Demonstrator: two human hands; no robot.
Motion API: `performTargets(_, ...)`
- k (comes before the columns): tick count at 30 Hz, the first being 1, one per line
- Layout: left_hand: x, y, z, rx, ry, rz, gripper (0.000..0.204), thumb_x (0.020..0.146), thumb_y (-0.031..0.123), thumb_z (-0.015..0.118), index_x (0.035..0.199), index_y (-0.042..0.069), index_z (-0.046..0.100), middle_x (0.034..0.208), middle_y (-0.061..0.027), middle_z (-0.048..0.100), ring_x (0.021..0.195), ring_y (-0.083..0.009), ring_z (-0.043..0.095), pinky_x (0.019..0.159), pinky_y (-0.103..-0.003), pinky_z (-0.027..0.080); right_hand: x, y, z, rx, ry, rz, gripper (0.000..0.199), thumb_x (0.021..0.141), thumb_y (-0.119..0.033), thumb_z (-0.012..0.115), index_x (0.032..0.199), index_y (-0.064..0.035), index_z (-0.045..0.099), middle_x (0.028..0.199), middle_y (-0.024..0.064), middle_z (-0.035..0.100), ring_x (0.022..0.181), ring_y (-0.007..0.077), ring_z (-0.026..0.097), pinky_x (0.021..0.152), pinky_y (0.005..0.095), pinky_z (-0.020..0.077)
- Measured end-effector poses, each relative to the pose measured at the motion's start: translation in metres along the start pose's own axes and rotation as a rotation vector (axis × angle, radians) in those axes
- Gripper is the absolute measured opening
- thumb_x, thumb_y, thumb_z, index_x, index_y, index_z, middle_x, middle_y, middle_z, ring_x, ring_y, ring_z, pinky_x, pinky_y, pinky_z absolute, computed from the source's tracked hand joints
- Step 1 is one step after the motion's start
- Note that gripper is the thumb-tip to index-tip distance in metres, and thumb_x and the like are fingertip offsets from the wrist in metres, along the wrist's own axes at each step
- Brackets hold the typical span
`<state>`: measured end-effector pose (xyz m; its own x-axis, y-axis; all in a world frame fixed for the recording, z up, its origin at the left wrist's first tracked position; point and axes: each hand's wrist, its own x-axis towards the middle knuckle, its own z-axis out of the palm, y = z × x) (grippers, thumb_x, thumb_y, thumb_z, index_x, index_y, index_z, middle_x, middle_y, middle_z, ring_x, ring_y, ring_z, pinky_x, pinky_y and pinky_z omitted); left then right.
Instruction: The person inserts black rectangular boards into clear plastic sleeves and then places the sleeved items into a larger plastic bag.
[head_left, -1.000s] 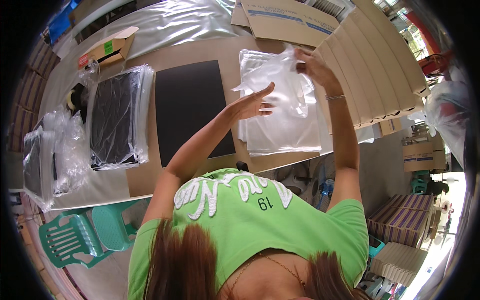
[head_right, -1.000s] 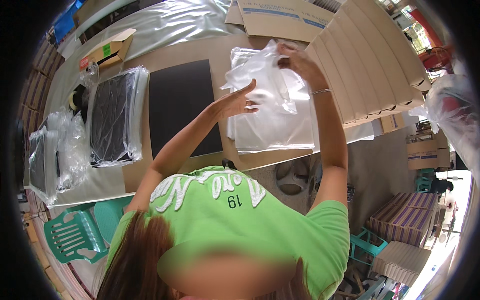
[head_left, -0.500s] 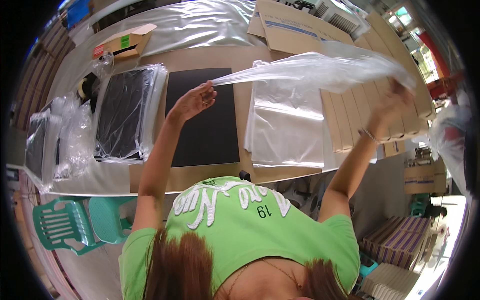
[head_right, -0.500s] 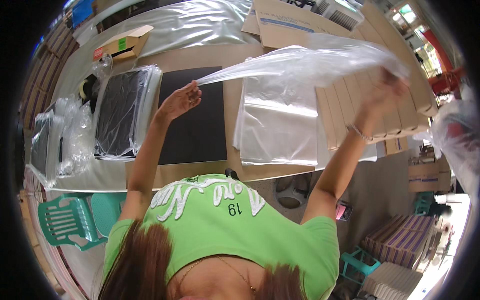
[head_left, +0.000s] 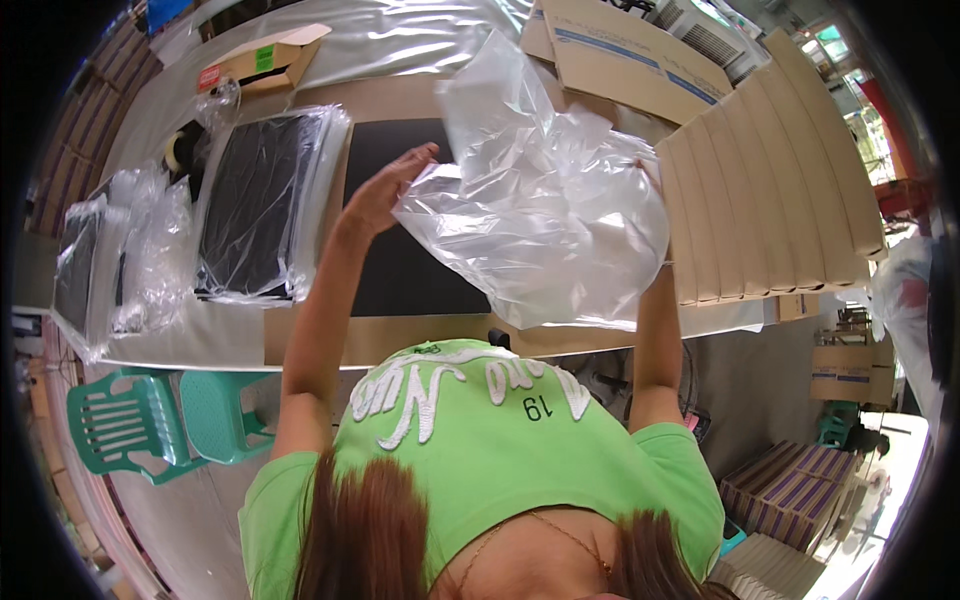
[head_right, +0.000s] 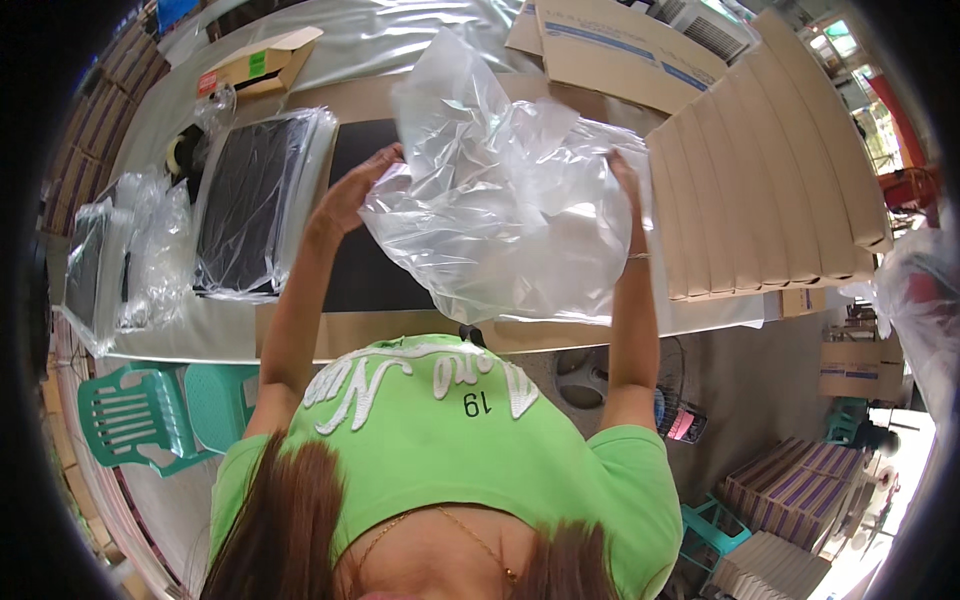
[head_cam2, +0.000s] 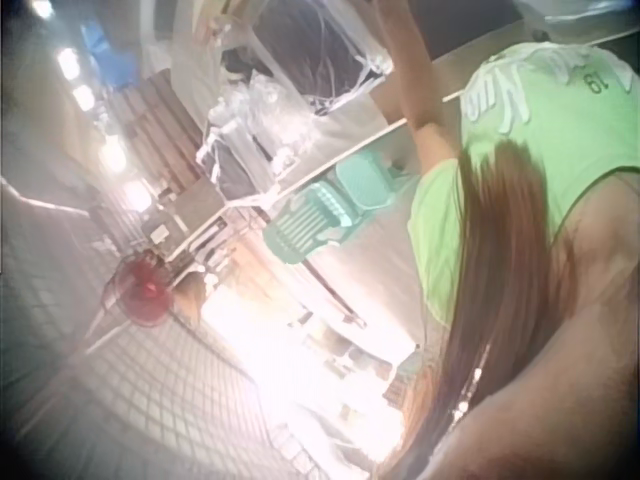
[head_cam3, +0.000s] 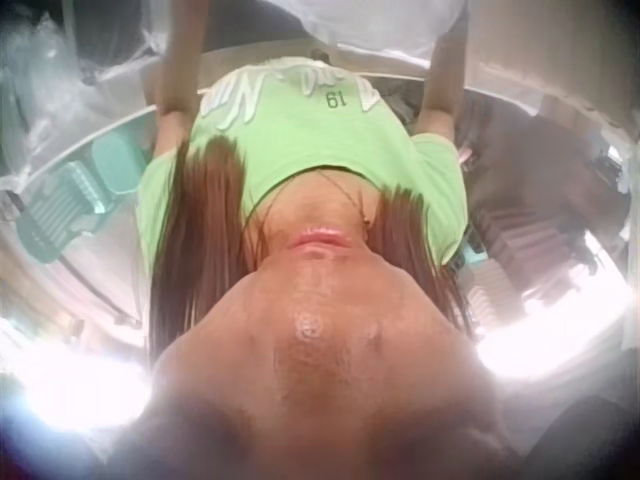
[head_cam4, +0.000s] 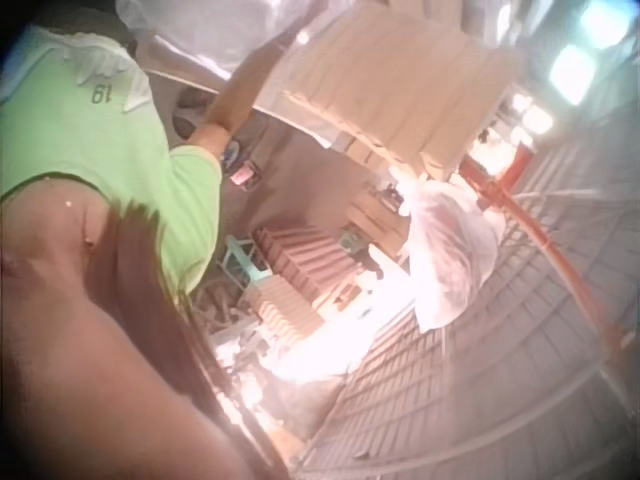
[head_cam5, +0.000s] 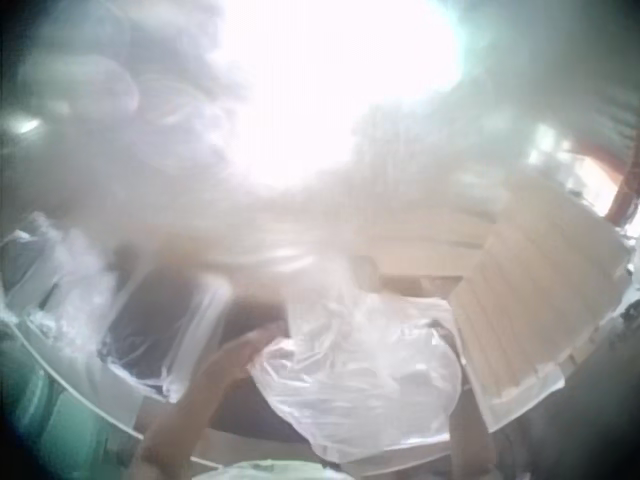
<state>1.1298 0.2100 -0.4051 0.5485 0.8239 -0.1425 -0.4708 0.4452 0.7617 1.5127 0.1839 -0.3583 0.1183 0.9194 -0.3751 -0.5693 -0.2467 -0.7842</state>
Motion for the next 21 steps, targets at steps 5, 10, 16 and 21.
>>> performTargets(5,-0.059,0.021,-0.096,-0.085,0.164,0.131,0.044,0.094,0.029,0.049,0.128,0.002,0.043,0.111,-0.0081,0.057,0.1,-0.0137,0.056,0.087,-0.028,0.045,0.039,-0.092,-0.088,0.015,0.106,-0.446,0.017,0.089,-0.014,0.05,0.098,-0.0001,0.055,0.091,0.0121,0.062,0.077,0.0249,0.064,0.08,0.035,0.0552)
performTargets(10,-0.096,0.023,-0.043,0.43,0.412,0.129,0.059,0.092,0.05,0.035,0.128,0.005,0.045,0.109,-0.0095,0.058,0.096,-0.0177,0.057,0.09,-0.031,0.044,-0.069,-0.15,-0.014,-0.196,0.334,-1.529,0.029,0.087,-0.023,0.053,0.105,-0.0003,0.054,0.099,0.0147,0.061,0.094,0.0269,0.059,0.088,0.0356,0.0485)
performTargets(16,-0.098,0.035,-0.05,0.394,0.057,-0.238,0.086,0.084,0.072,0.02,0.129,0.004,0.045,0.11,-0.0102,0.057,0.097,-0.0178,0.056,0.094,-0.033,0.04,-0.065,-0.063,0.001,-1.066,0.067,-1.092,0.036,0.08,-0.025,0.061,0.109,-0.0059,0.053,0.109,0.0138,0.056,0.107,0.0287,0.049,0.096,0.038,0.0377)
performTargets(21,-0.088,0.057,0.011,0.598,0.022,-0.443,0.109,0.067,0.089,0.019,0.132,0.004,0.042,0.111,-0.0121,0.056,0.1,-0.0194,0.054,0.095,-0.036,0.039,0.033,0.062,-0.135,-1.542,0.105,-0.828,0.043,0.078,-0.024,0.064,0.11,0.0038,0.057,0.109,0.0266,0.058,0.109,0.0426,0.05,0.094,0.0496,0.0393)
